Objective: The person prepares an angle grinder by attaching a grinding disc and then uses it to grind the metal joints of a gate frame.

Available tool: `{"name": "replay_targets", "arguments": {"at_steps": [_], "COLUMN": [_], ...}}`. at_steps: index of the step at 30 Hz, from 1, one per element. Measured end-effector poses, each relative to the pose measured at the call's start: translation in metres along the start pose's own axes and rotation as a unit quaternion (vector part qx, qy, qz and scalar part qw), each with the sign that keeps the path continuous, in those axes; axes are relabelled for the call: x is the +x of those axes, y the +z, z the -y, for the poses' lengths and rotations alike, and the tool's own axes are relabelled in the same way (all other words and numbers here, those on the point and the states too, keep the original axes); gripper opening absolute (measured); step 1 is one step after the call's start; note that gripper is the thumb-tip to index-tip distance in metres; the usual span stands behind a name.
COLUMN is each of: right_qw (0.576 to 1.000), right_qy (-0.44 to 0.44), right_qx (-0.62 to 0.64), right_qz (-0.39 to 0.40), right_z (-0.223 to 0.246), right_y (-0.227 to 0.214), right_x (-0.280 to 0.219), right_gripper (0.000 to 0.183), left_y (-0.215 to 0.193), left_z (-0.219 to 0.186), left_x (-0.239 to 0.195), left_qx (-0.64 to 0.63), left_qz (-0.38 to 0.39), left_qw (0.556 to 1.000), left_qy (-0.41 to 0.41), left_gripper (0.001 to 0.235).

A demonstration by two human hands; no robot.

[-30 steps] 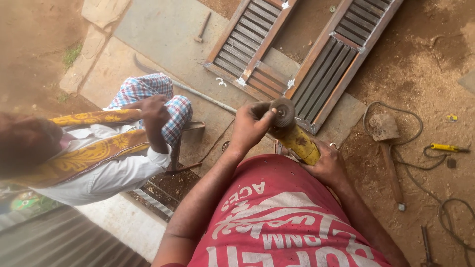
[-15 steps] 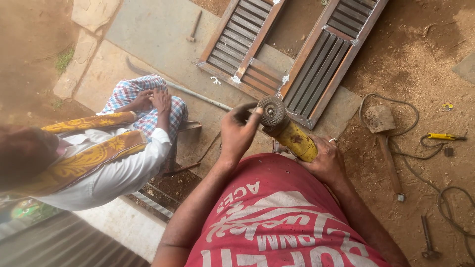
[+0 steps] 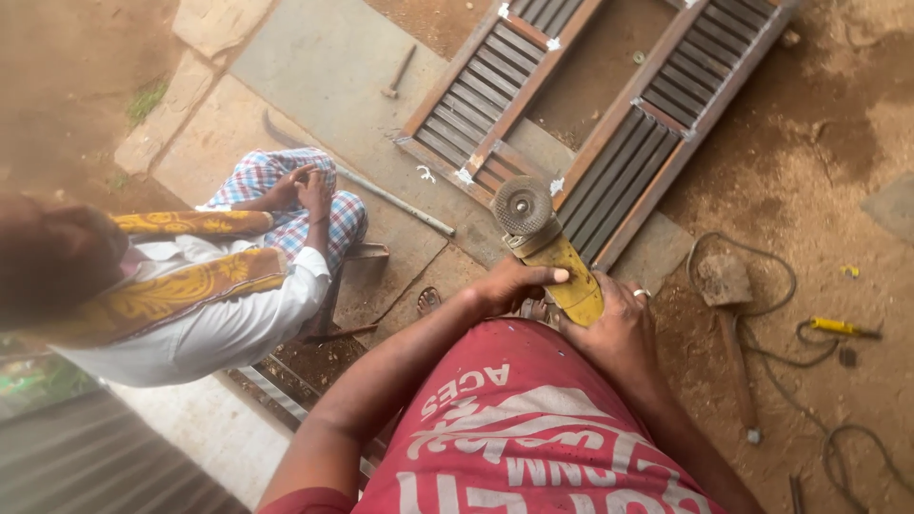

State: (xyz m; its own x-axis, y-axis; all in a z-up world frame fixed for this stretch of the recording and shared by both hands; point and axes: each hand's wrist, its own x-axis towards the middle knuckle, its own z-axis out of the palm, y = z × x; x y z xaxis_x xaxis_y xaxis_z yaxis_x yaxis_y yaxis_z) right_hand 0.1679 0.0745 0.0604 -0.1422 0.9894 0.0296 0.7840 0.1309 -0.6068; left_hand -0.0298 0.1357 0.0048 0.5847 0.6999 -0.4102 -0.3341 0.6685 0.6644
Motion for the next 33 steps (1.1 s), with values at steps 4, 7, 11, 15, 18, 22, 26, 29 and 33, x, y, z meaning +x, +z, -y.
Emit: {"name": "replay_targets", "arguments": {"at_steps": [4,7,11,15,18,22,26,29,33], "right_qw": [0.999,0.992,0.982,0.979,0.973,0.973,0.971,0.969,0.934], "right_qy": [0.002,-0.101,-0.132,-0.189,-0.209,-0.192,-0.192,-0.2,-0.141], "right_qx": [-0.001,0.047,0.118,0.038,0.076,0.114,0.141,0.146,0.317], "right_qz": [0.053,-0.066,-0.059,-0.066,-0.057,-0.053,-0.033,-0.013,-0.091], "right_z": [0.0,0.015,0.043,0.039,0.04,0.047,0.036,0.031,-0.012], "right_y": [-0.009,-0.014,-0.006,0.018,0.019,0.008,0.013,0.012,0.035], "right_x": [0.013,0.039,0.085,0.102,0.098,0.108,0.115,0.115,0.116], "right_gripper": [0.078,0.071,0.075,0.074,0.078,0.076,0.073,0.071,0.054], "left_y": [-0.012,-0.03,-0.018,-0.001,-0.018,-0.021,-0.012,-0.014,-0.012], "left_z": [0.013,0.029,0.018,-0.006,0.017,0.008,-0.003,0.008,0.001], "left_x": [-0.003,0.002,0.0,-0.008,-0.001,0.003,-0.002,0.004,0.004], "left_qx": [-0.042,-0.041,0.027,0.074,0.038,0.073,0.068,0.055,0.088], "left_qz": [-0.013,-0.031,-0.026,-0.007,-0.009,-0.035,0.001,-0.016,-0.036], "left_qw": [0.999,0.997,0.998,0.997,0.999,0.997,0.996,0.998,0.995], "left_qy": [-0.005,-0.063,-0.042,0.016,0.029,0.012,0.057,0.019,0.016], "left_gripper": [0.074,0.072,0.085,0.094,0.09,0.083,0.074,0.071,0.077]}}
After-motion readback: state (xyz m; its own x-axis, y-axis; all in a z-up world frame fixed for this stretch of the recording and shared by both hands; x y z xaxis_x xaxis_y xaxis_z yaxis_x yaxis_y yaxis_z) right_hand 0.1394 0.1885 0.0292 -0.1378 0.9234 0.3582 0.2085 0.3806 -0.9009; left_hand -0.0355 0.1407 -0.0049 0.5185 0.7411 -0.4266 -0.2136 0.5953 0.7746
